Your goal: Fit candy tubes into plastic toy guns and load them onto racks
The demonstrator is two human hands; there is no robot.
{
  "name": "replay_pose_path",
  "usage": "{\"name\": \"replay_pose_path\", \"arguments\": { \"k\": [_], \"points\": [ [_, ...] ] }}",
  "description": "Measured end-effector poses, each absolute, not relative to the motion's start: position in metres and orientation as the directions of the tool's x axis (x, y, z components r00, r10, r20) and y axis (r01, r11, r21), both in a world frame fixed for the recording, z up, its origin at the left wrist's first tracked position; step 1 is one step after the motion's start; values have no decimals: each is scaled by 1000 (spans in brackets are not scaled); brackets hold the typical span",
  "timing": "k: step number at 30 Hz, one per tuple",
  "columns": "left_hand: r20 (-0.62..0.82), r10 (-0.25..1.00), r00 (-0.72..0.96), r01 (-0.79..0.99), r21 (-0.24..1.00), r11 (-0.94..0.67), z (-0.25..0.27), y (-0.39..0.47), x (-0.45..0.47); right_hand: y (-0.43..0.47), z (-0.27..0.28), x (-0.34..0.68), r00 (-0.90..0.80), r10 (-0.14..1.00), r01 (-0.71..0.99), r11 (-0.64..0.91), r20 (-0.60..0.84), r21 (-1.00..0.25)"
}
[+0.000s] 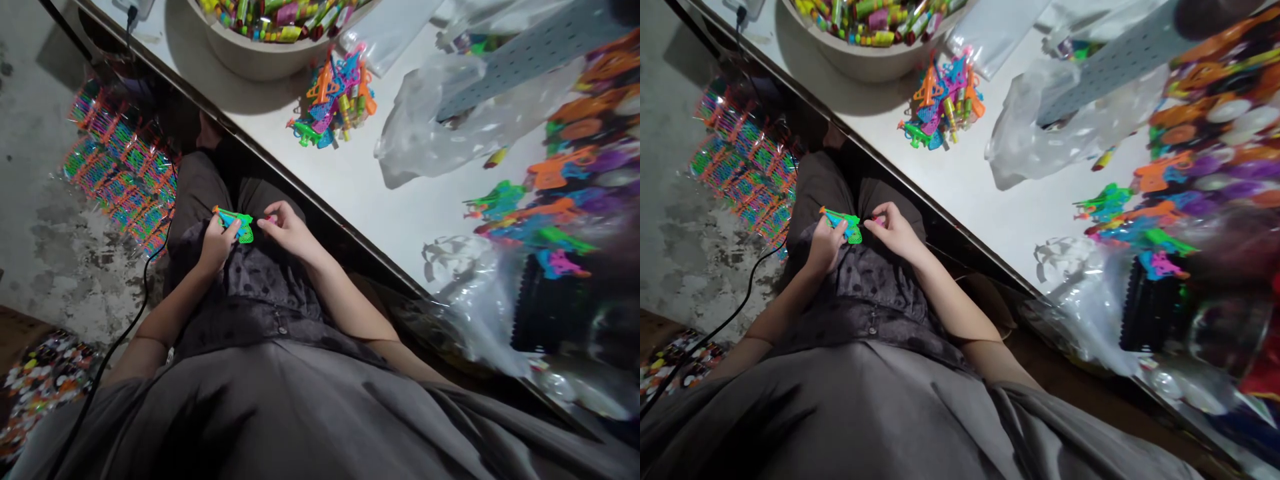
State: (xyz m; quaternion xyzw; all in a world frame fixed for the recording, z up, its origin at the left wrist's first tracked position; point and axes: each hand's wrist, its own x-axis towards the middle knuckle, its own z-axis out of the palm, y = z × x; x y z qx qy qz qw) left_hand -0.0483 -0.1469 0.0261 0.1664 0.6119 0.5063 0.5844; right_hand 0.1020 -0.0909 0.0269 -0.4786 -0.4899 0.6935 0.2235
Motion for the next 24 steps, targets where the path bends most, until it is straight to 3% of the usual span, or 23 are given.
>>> {"name": "replay_pose_path", "arguments": {
  "k": [8,14,20,24],
  "points": [
    [-561,784,-264,-367,811,456,31,-144,-51,-91,38,103,-519,750,21,-468,-410,-884],
    [-548,799,-249,-352,819,453,33,-148,-53,-92,40,100,-551,719,67,-468,-423,-881],
    [-555,794,-248,-349,816,461,30,-148,-53,-96,31,100,-463,787,29,-447,-408,-894],
    [-547,795,-263,-336,824,456,26,-145,-50,-98,26,103,-448,817,97,-360,-364,-928]
  ]
}}
